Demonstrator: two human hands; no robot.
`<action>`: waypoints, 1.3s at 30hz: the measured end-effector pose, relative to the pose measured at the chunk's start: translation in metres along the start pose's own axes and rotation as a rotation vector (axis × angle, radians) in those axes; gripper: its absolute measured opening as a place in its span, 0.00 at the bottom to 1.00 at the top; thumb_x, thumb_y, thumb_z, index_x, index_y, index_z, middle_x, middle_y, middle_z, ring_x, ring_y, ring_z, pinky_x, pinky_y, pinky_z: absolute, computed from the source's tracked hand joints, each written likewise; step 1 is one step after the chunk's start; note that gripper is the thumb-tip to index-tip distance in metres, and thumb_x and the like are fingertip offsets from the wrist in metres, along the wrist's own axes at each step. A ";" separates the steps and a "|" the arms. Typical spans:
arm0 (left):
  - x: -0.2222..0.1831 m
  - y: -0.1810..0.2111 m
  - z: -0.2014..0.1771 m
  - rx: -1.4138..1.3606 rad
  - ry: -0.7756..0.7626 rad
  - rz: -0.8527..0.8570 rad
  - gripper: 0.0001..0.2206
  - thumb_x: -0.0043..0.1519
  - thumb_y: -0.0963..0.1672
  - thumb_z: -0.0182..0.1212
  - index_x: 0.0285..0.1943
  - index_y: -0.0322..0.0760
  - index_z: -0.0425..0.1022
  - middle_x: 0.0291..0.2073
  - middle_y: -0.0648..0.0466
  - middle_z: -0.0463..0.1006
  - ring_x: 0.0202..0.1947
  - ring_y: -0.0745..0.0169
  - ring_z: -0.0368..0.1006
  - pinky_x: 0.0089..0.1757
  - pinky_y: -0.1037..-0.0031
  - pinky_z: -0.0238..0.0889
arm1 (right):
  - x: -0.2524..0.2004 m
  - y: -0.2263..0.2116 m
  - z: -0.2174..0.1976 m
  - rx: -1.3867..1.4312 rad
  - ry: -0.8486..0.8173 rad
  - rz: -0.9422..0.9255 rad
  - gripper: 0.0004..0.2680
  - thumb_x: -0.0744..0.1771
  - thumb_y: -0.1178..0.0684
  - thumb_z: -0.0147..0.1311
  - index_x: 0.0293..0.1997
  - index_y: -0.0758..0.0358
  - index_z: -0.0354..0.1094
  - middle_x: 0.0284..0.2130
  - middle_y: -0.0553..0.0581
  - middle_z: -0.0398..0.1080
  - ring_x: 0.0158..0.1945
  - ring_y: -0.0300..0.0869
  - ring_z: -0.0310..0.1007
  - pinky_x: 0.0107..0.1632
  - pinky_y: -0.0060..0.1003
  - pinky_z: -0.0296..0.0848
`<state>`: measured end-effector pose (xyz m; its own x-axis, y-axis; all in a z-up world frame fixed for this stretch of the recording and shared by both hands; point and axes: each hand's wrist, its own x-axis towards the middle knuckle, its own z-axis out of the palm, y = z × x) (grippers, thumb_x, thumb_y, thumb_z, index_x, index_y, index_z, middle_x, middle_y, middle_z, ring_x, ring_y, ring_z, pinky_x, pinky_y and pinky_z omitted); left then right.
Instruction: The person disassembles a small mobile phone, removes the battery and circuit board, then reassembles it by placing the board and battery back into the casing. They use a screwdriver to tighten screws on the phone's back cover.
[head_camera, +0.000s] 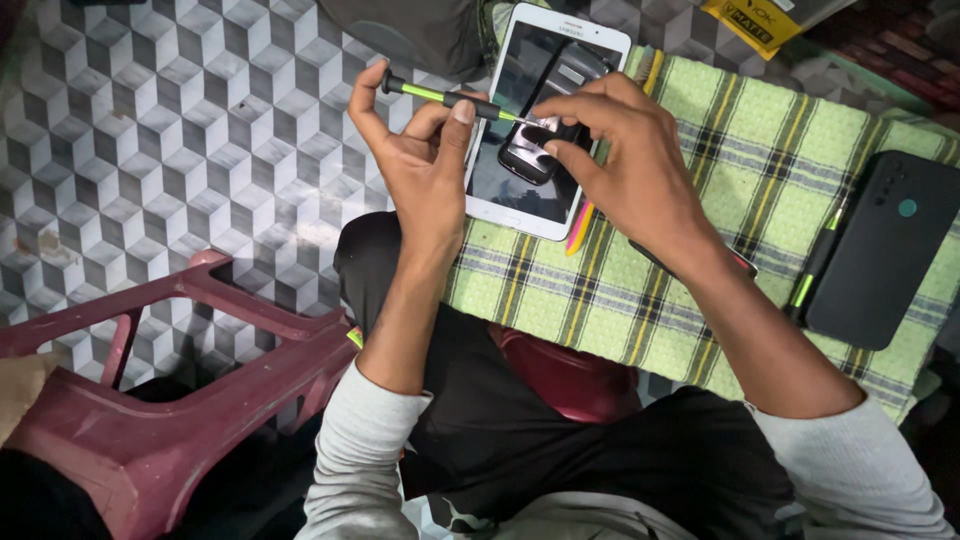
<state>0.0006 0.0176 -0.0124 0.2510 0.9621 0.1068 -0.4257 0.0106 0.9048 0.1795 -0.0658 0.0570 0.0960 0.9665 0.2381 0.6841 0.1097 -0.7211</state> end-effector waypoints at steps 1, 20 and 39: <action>0.000 -0.001 0.000 -0.009 -0.003 0.000 0.32 0.72 0.37 0.62 0.77 0.45 0.42 0.42 0.47 0.84 0.33 0.76 0.68 0.39 0.82 0.57 | 0.000 0.001 0.001 -0.002 0.003 -0.010 0.13 0.65 0.64 0.67 0.55 0.61 0.76 0.42 0.56 0.70 0.41 0.41 0.69 0.44 0.37 0.70; 0.002 -0.006 -0.002 -0.007 -0.006 0.015 0.32 0.72 0.38 0.63 0.78 0.45 0.43 0.39 0.46 0.83 0.34 0.75 0.69 0.43 0.81 0.59 | 0.001 0.017 0.004 -0.006 0.021 -0.063 0.08 0.67 0.64 0.63 0.50 0.66 0.78 0.44 0.58 0.74 0.49 0.47 0.76 0.52 0.41 0.72; 0.004 -0.006 -0.004 0.025 -0.002 0.038 0.31 0.73 0.38 0.62 0.77 0.43 0.43 0.40 0.45 0.84 0.36 0.73 0.71 0.43 0.82 0.61 | 0.000 0.018 0.009 -0.141 0.060 -0.011 0.06 0.67 0.61 0.64 0.47 0.64 0.79 0.40 0.56 0.74 0.50 0.47 0.72 0.59 0.46 0.61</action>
<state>0.0007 0.0230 -0.0194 0.2368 0.9611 0.1424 -0.4135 -0.0329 0.9099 0.1851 -0.0613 0.0386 0.1280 0.9493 0.2872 0.7798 0.0826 -0.6205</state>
